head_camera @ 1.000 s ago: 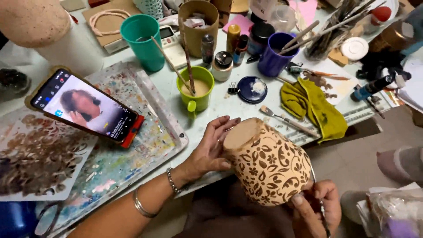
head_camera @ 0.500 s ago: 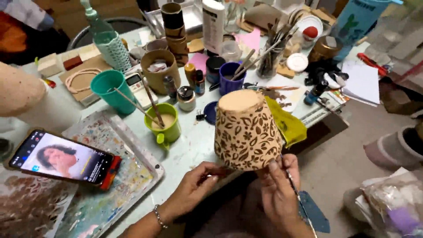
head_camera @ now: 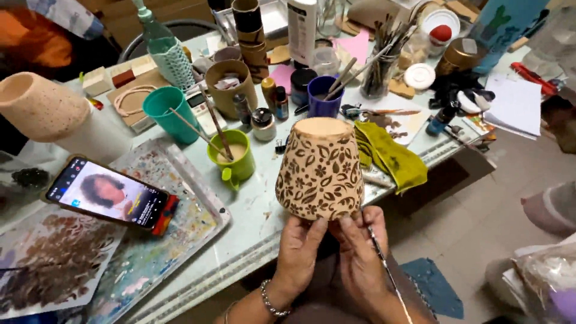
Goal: Painting detailed floral patterns on a ceramic cup using a fine-tipped brush
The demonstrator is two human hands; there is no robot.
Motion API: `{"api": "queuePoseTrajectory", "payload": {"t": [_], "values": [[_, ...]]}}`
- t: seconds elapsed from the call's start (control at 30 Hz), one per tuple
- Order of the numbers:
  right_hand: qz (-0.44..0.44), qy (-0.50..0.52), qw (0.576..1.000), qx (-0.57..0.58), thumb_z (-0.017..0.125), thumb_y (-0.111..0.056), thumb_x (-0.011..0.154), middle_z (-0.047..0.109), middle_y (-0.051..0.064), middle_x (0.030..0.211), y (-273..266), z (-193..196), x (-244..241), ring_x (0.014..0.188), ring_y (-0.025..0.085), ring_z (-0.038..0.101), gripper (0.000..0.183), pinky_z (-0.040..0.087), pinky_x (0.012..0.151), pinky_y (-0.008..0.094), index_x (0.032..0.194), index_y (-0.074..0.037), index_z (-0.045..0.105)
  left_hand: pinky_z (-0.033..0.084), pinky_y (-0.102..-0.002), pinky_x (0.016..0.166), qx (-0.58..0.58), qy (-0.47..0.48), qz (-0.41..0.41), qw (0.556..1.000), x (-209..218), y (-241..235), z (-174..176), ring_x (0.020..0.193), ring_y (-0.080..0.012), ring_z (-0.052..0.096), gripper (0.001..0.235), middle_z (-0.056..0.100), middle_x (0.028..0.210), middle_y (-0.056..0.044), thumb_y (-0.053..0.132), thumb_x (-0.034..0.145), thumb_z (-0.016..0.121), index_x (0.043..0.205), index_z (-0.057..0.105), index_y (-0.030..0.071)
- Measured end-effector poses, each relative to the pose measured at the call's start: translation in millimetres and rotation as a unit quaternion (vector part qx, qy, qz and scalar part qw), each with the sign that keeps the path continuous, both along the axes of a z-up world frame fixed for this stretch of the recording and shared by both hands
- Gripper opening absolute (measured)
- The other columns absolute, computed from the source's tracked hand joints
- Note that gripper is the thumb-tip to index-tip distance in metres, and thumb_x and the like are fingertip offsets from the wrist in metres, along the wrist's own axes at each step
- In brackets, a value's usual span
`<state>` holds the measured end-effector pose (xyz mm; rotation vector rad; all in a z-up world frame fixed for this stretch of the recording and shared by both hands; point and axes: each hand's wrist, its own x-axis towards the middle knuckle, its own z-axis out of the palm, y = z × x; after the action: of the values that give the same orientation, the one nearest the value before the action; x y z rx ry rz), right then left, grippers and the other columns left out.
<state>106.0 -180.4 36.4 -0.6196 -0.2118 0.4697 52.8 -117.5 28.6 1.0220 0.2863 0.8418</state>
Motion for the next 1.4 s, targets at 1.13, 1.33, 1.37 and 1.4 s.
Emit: {"api": "queuePoseTrajectory", "payload": {"t": [1.13,1.33,1.37,1.4], "values": [[-0.079,-0.283,0.86,-0.418,0.04,-0.003,0.102,0.054,0.023,0.088,-172.2,-36.2,82.2,0.068,0.035,0.059,0.022,0.052,0.072,0.035,0.104,0.016,0.05,0.048,-0.029,0.074,0.43,0.25,0.043,0.866,-64.5,15.9,90.7,0.086,-0.0184,0.061,0.03,0.063,0.098,-0.01,0.024,0.092,0.043,0.104,0.057,0.0],[-0.035,-0.315,0.876,-0.364,0.035,0.007,0.097,0.056,0.031,0.102,-192.3,-61.0,94.5,0.076,0.038,0.061,0.018,0.052,0.074,0.039,0.113,0.013,0.043,0.043,-0.031,0.078,0.49,0.255,0.007,0.833,-66.4,19.4,89.9,0.086,-0.0211,0.059,0.027,0.062,0.094,-0.008,0.023,0.093,0.04,0.103,0.057,0.004],[-0.074,-0.302,0.885,-0.348,0.035,-0.007,0.103,0.056,0.026,0.096,-187.7,-68.4,91.4,0.075,0.033,0.061,0.019,0.048,0.066,0.031,0.11,0.006,0.046,0.043,-0.028,0.076,0.467,0.257,-0.002,0.846,-66.7,19.3,89.1,0.084,-0.0185,0.058,0.028,0.061,0.093,-0.007,0.024,0.092,0.04,0.101,0.057,0.003],[-0.113,-0.289,0.891,-0.331,0.035,-0.022,0.109,0.056,0.021,0.089,-183.6,-75.3,88.6,0.074,0.029,0.061,0.026,0.044,0.057,0.023,0.107,0.0,0.049,0.042,-0.026,0.074,0.442,0.259,-0.01,0.859,-66.6,19.2,88.3,0.081,-0.0159,0.056,0.029,0.061,0.092,-0.006,0.025,0.092,0.04,0.099,0.058,0.003]]}}
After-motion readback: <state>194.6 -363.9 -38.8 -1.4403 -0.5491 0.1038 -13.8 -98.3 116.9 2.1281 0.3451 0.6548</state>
